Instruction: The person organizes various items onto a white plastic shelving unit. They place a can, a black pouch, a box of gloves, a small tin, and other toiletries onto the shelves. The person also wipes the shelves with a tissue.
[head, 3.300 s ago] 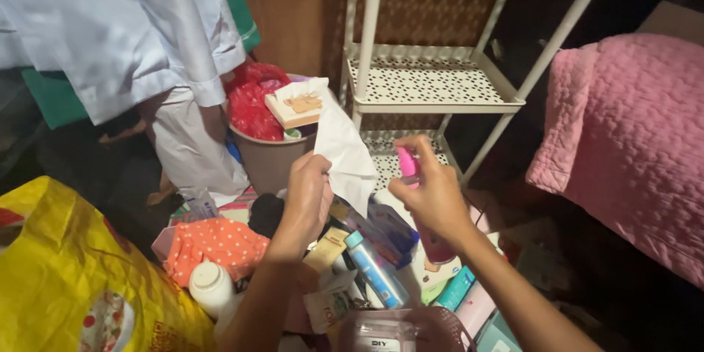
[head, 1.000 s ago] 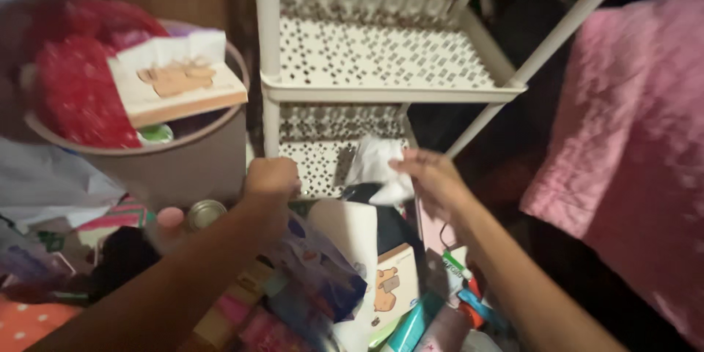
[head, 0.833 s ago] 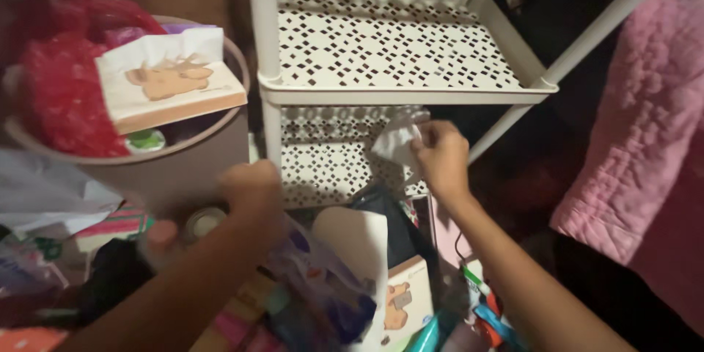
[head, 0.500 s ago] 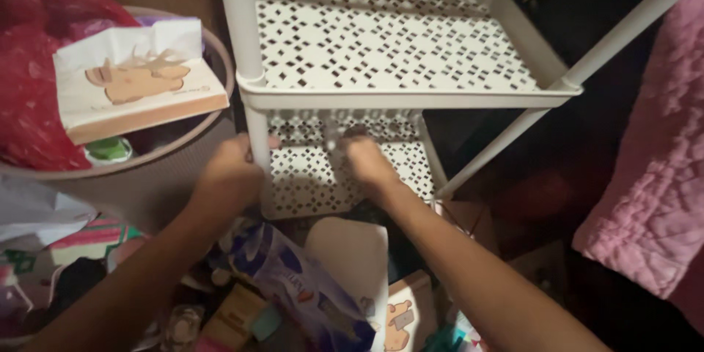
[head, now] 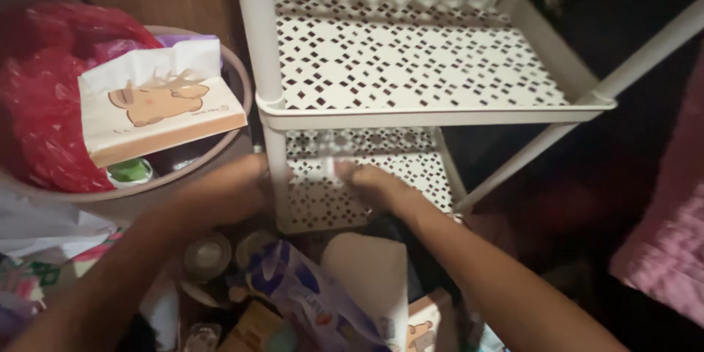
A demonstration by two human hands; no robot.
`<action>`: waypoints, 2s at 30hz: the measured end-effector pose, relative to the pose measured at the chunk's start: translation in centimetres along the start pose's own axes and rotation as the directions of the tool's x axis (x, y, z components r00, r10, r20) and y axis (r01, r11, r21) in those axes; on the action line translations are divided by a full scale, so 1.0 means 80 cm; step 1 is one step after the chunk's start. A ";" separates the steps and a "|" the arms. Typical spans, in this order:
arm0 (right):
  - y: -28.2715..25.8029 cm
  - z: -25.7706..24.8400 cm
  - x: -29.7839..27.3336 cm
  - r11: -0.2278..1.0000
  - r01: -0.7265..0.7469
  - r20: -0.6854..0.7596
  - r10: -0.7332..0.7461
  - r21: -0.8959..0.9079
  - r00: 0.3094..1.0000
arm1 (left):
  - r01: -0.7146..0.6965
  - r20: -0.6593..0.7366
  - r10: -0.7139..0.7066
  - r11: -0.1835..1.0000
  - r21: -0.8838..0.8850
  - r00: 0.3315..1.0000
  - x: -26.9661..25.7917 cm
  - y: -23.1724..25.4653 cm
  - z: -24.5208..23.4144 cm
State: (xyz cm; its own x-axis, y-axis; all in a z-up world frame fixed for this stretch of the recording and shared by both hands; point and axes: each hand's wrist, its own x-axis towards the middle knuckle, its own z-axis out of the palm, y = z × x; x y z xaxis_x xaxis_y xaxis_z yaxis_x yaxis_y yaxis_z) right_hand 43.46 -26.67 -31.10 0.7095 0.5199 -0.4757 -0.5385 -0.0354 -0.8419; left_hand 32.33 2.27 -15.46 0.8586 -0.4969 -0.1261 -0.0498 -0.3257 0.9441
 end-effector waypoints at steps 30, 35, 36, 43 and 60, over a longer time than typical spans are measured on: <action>0.035 -0.040 0.030 0.073 0.275 0.219 -0.429 -0.959 0.877 | -0.002 -0.244 -0.348 0.572 -0.820 0.905 0.071 -0.185 0.061; -0.042 -0.115 -0.049 0.281 -0.342 -0.384 -0.112 -0.897 0.916 | -0.151 -0.243 -0.100 0.548 -0.823 0.965 0.071 -0.185 0.055; -0.046 -0.120 -0.049 0.117 -0.330 -0.349 -0.228 -0.937 0.909 | -0.124 -0.245 -0.134 0.579 -0.806 0.960 0.071 -0.184 0.053; -0.012 -0.034 0.089 -0.052 -0.135 -0.088 -0.530 -0.989 0.844 | -0.116 -0.272 -0.123 0.686 -0.718 0.954 0.083 -0.170 0.054; -0.034 -0.043 0.054 -0.071 -0.191 -0.145 -0.417 -0.979 0.897 | -0.131 -0.233 -0.095 0.599 -0.790 0.968 0.145 -0.185 0.029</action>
State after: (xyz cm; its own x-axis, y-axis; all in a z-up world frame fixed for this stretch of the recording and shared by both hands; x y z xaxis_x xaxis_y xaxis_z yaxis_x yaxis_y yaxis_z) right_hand 49.54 -27.30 -31.78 0.9271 0.3573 -0.1131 0.3473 -0.9325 -0.0990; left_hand 41.87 -0.54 -31.64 0.9545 -0.2630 -0.1407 0.2604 0.5050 0.8229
